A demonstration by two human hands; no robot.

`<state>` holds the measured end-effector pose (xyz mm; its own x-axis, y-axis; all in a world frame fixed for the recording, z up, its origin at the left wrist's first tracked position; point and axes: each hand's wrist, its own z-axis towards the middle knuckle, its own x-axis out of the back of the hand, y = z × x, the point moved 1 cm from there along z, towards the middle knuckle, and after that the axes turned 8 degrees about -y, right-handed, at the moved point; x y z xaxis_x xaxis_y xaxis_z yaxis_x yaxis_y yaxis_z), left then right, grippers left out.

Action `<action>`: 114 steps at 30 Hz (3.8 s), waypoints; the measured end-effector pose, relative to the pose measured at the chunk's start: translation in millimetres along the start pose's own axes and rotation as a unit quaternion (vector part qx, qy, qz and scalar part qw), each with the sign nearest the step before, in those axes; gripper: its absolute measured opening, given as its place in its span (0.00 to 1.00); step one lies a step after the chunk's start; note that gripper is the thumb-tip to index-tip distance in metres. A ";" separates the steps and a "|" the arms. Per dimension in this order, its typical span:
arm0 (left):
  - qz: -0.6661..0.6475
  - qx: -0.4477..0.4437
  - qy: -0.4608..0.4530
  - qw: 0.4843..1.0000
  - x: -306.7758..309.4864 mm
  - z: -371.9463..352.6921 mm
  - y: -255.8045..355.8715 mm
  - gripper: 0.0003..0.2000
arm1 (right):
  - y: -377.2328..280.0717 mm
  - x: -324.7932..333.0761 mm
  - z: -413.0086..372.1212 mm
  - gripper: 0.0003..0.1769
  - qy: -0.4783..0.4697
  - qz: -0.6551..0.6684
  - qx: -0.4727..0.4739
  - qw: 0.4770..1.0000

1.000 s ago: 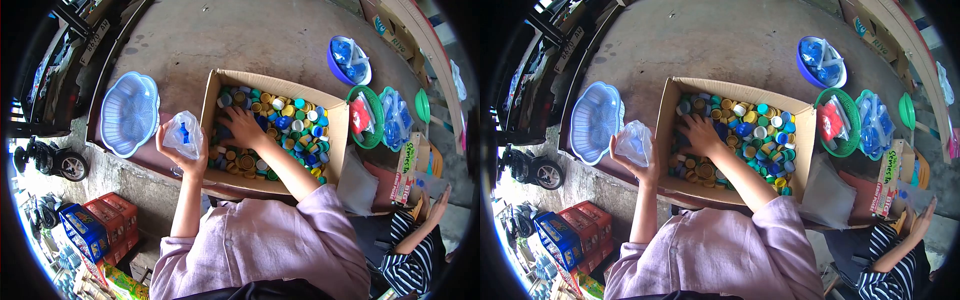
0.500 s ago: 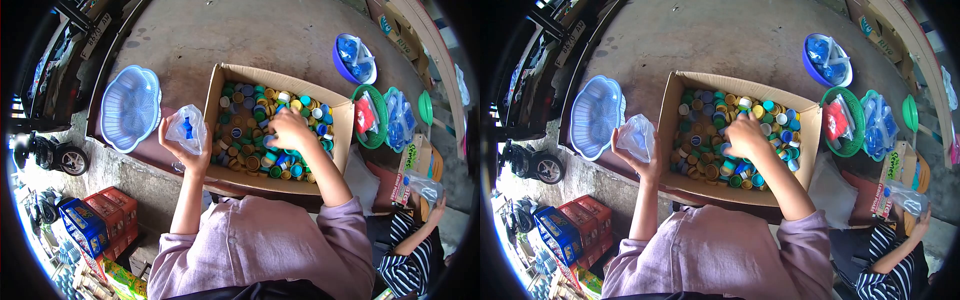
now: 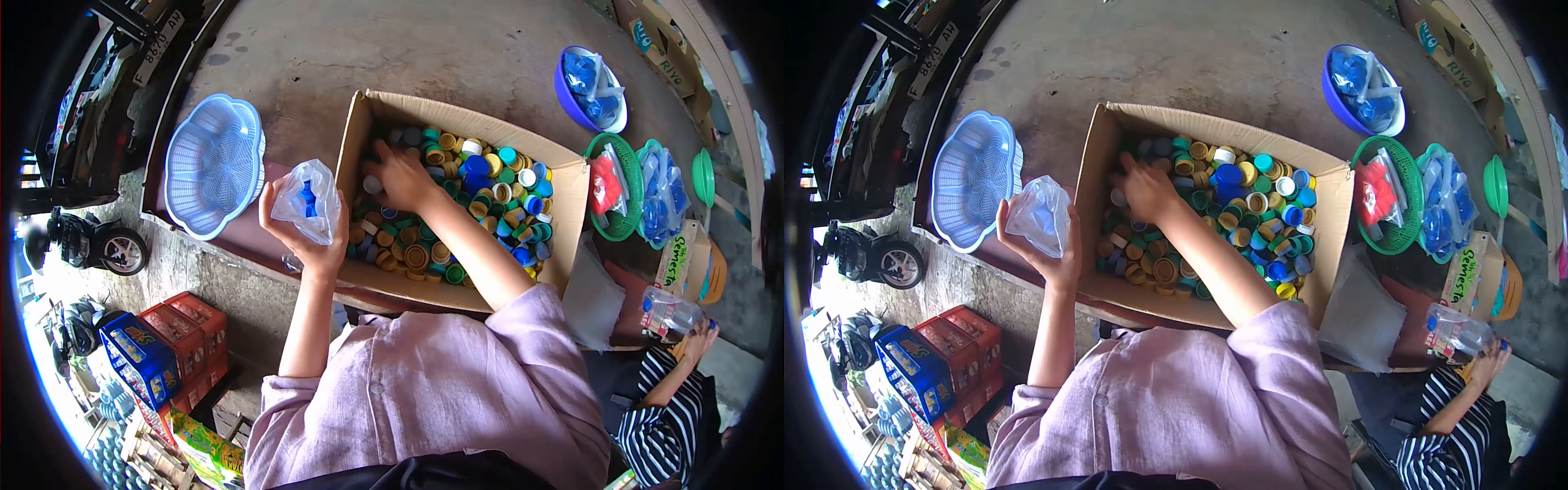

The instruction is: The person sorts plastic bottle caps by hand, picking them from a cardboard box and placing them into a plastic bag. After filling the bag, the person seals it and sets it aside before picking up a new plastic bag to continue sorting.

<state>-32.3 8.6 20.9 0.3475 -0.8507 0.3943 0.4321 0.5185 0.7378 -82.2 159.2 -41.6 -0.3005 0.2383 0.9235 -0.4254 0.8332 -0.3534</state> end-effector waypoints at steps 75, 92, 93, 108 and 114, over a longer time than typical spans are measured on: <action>-0.012 -0.032 -0.009 0.999 -1.7 1.7 -2.9 0.40 | 61.7 110.1 -185.8 0.12 0.149 -0.100 -0.276 0.944; -0.004 -0.036 0.003 0.999 -0.5 0.1 -4.5 0.41 | -12.9 -33.9 -40.1 0.20 0.018 -0.086 0.151 0.985; -0.003 -0.035 0.001 0.999 -0.6 0.5 -3.8 0.41 | 4.4 -32.7 -39.3 0.22 0.029 -0.101 0.126 0.987; -0.012 -0.028 -0.017 0.999 -2.4 3.3 -1.1 0.42 | 25.6 60.0 -84.5 0.05 0.194 -0.002 0.004 0.981; -0.031 -0.035 -0.019 0.999 -2.3 2.6 0.4 0.41 | -2.3 8.0 -63.7 0.05 0.084 -0.134 0.036 0.987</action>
<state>-35.1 10.6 21.6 0.2871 -0.8829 0.3715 0.5085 0.4691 0.7220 -29.3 191.0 -23.9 -0.0265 0.0987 0.9948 -0.5314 0.8415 -0.0976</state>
